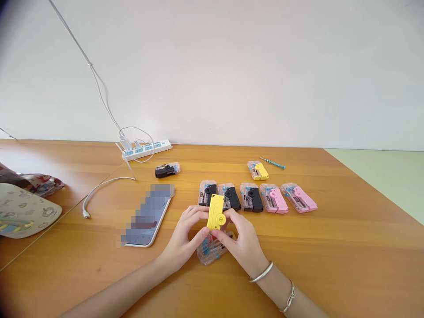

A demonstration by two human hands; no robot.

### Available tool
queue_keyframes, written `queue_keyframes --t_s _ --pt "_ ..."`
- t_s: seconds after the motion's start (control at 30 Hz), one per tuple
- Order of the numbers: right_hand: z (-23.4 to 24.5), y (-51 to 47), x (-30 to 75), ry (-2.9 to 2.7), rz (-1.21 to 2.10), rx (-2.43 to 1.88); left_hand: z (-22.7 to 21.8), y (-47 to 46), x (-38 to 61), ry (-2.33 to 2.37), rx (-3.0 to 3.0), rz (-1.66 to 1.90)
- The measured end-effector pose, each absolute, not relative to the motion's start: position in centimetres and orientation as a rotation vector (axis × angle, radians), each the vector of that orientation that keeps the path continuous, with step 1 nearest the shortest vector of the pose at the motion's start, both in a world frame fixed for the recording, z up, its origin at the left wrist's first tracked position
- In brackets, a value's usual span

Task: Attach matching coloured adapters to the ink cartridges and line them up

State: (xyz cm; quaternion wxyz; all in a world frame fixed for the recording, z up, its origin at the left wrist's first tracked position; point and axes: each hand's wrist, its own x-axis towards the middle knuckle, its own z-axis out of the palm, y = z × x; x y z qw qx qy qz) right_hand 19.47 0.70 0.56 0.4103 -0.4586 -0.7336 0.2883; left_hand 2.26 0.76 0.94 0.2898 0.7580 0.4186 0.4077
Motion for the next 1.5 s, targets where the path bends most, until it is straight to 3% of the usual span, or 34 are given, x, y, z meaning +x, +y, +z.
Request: queue_keyframes --t_s 0.23,0.53,1.23,1.37,1.5 --pt "0.3 0.8 19.7 -2.054 0.623 -1.222 0.4 1.6 2.2 1.146 1.761 1.156" --pt "0.8 0.6 20.1 -2.181 -0.058 -1.127 0.3 1.4 2.4 1.222 1.981 1.137" --pt "1.8 0.5 16.6 -2.403 -0.876 -1.247 -0.4 1.0 2.8 1.421 1.983 1.101" --pt "2.5 1.6 16.4 -2.413 -0.884 -1.176 -0.4 1.3 2.7 1.385 1.903 1.111" --pt "3.5 2.3 16.9 -2.404 -0.615 -1.176 -0.3 1.5 2.6 1.371 1.836 1.135"
